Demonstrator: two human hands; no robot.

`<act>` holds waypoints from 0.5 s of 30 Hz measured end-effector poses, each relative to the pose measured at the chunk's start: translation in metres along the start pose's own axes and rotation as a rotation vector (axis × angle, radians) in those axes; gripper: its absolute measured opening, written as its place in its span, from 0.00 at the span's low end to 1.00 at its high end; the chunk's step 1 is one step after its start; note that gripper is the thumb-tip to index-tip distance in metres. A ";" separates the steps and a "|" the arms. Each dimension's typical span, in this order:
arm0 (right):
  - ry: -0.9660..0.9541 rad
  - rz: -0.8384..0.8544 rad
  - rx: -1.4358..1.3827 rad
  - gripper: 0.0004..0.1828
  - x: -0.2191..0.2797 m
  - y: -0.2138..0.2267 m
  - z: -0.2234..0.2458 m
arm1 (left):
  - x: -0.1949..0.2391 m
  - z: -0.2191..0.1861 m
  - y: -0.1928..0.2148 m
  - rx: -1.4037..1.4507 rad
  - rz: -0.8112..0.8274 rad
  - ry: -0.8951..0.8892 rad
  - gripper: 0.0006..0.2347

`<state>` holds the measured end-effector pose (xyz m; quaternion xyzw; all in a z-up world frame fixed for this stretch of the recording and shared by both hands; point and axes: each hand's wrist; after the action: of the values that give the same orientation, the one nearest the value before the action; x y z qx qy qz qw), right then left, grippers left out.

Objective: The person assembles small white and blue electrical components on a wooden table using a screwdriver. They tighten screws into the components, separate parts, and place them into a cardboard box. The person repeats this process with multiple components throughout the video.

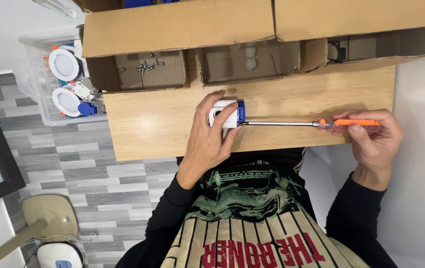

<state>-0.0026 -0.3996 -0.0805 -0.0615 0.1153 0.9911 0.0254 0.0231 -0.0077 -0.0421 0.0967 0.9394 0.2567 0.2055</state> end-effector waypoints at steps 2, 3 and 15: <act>-0.032 0.030 -0.021 0.15 -0.003 0.000 0.006 | 0.000 0.001 0.000 -0.005 0.002 -0.005 0.18; -0.037 0.032 -0.020 0.15 -0.003 0.000 0.007 | 0.001 0.002 0.000 -0.002 0.004 -0.001 0.18; -0.053 0.188 0.095 0.11 -0.009 0.006 0.017 | 0.001 0.005 -0.001 -0.032 0.018 0.004 0.17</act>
<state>0.0040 -0.4016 -0.0620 -0.0228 0.1667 0.9838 -0.0618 0.0245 -0.0064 -0.0465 0.1012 0.9347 0.2738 0.2029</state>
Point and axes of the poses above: each hand's wrist, its own x-axis away from the middle knuckle, its own y-axis out of the back of the hand, z = x × y, and after that the axes turned 9 degrees about x, right-handed
